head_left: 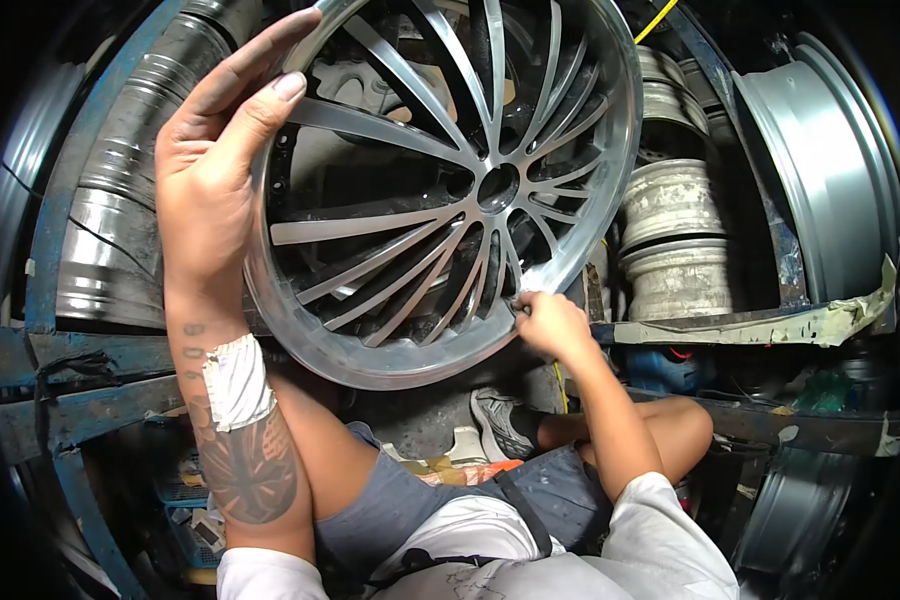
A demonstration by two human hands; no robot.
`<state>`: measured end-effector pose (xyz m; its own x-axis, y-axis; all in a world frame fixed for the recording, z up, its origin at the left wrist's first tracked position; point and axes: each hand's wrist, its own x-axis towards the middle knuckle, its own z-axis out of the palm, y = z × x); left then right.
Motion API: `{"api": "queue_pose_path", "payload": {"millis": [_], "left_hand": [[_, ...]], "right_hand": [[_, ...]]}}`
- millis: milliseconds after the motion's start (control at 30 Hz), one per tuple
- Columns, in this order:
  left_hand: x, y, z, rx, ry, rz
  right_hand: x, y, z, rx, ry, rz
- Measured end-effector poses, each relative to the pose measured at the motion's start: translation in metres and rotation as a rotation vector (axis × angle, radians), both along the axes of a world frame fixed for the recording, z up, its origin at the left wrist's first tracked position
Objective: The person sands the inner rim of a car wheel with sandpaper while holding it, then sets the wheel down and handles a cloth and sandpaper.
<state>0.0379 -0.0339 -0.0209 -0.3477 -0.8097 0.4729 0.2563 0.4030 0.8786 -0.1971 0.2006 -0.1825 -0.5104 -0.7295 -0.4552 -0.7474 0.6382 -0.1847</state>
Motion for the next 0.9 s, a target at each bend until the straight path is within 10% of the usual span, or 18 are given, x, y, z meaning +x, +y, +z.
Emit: {"api": "queue_pose_path", "payload": {"millis": [900], "left_hand": [[-0.003, 0.01, -0.002, -0.068, -0.121, 0.132]], "right_hand": [[-0.013, 0.028, -0.015, -0.161, 0.031, 0.087]]}}
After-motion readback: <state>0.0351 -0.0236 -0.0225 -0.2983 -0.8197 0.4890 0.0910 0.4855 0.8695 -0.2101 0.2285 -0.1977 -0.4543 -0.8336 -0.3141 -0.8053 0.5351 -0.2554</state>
